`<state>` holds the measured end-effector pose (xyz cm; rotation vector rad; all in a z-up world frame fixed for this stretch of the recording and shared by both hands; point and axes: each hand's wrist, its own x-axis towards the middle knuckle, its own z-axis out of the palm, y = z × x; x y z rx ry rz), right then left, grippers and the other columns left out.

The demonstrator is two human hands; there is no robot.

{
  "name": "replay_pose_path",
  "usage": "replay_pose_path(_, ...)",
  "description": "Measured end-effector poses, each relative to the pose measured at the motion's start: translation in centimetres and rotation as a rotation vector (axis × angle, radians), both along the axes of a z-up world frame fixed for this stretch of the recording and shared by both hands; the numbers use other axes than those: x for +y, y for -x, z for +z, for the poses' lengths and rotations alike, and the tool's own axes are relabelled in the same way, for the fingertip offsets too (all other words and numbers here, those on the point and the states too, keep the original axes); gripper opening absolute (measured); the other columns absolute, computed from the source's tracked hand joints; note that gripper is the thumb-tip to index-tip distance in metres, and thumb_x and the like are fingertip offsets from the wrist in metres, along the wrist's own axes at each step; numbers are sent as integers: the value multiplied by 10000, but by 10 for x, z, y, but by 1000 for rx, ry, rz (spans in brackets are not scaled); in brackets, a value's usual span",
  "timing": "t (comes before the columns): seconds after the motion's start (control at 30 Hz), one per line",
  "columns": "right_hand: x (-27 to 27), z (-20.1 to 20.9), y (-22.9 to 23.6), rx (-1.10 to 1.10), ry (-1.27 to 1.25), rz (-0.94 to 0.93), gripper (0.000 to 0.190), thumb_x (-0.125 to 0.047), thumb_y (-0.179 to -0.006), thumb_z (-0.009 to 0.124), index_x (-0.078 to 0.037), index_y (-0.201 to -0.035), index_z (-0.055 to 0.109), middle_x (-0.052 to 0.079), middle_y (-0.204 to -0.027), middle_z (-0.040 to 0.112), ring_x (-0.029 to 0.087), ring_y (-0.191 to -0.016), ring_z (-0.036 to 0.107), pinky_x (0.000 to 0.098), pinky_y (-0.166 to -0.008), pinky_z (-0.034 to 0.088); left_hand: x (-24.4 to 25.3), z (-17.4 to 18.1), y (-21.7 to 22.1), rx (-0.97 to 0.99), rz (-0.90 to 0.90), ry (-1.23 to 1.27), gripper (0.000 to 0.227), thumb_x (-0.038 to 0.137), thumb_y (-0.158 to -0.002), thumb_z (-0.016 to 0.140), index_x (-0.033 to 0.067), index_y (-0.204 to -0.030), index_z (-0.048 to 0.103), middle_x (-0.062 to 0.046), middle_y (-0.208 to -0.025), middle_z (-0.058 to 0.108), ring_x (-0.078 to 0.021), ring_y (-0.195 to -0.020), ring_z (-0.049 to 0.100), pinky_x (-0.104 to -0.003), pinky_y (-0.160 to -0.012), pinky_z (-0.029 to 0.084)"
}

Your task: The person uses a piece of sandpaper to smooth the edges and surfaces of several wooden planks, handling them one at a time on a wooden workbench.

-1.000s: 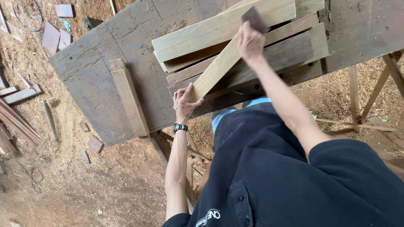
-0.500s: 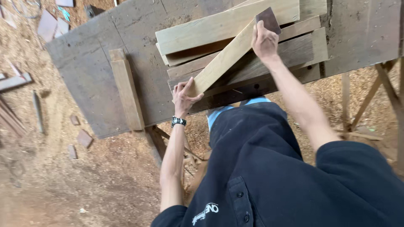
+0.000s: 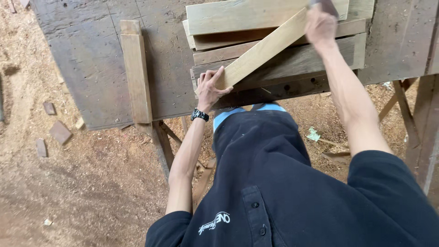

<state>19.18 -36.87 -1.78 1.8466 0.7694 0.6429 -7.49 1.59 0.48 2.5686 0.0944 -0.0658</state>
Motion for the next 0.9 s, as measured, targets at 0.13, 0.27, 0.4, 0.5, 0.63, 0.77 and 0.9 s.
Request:
replay_pose_path(0.13, 10, -3, 14, 619, -1486, -171, 302, -192, -1209, 346, -52, -1067, 573, 61, -928, 726, 192, -808, 718, 300, -707, 561, 0, -1, 2, -29, 9, -17, 972, 607, -646, 912, 277, -1477, 529, 0, -1162, 584, -223, -1085, 509, -405, -967, 473)
replay_pose_path(0.27, 47, -20, 94, 687, -1473, 53, 217, -66, -1046, 461, -81, -973, 664, 57, -780, 631, 197, -684, 622, 300, -548, 516, 3, 5, 1, -78, -22, 7, 933, 592, -683, 889, 263, -1478, 528, 14, -1189, 591, -231, -1111, 515, -402, -969, 457)
replay_pose_path(0.4, 139, -13, 154, 1088, -1309, 221, 284, -46, -1013, 426, -98, -884, 674, 58, -732, 673, 172, -620, 666, 298, -534, 573, 4, 11, 2, -62, -25, 2, 906, 572, -704, 880, 254, -1482, 540, 1, -1184, 588, -248, -1114, 514, -413, -985, 437)
replay_pose_path(0.5, 142, -6, 151, 1136, -966, 180, 346, -58, -987, 424, -75, -1186, 707, 53, -616, 637, 170, -509, 628, 298, -440, 531, 6, 13, 2, -94, -49, 45, 889, 558, -744, 866, 224, -1494, 526, -7, -1199, 582, -238, -1127, 518, -414, -1002, 435)
replay_pose_path(0.63, 72, -4, 78, 962, -1229, -167, 387, -132, -1163, 393, -94, -825, 577, 64, -646, 593, 163, -543, 605, 287, -429, 486, 13, 12, -2, -84, -110, 39, 891, 560, -737, 865, 212, -1485, 528, -17, -1196, 580, -260, -1123, 502, -436, -989, 425)
replay_pose_path(0.77, 64, 3, 68, 501, -1367, -150, 309, -111, -1079, 463, -79, -793, 575, 38, -749, 627, 142, -665, 648, 268, -541, 565, 13, 4, 0, -94, -112, 62, 913, 561, -760, 857, 201, -1514, 488, -37, -1236, 558, -262, -1155, 491, -444, -1012, 412)
replay_pose_path(0.9, 158, 5, 137, 837, -1210, 99, 274, -86, -900, 522, -135, -635, 567, 108, -655, 614, 244, -618, 616, 366, -594, 547, 12, 0, -2, -88, -143, 49, 933, 536, -768, 852, 185, -1531, 444, -60, -1279, 532, -270, -1194, 473, -455, -1043, 387)
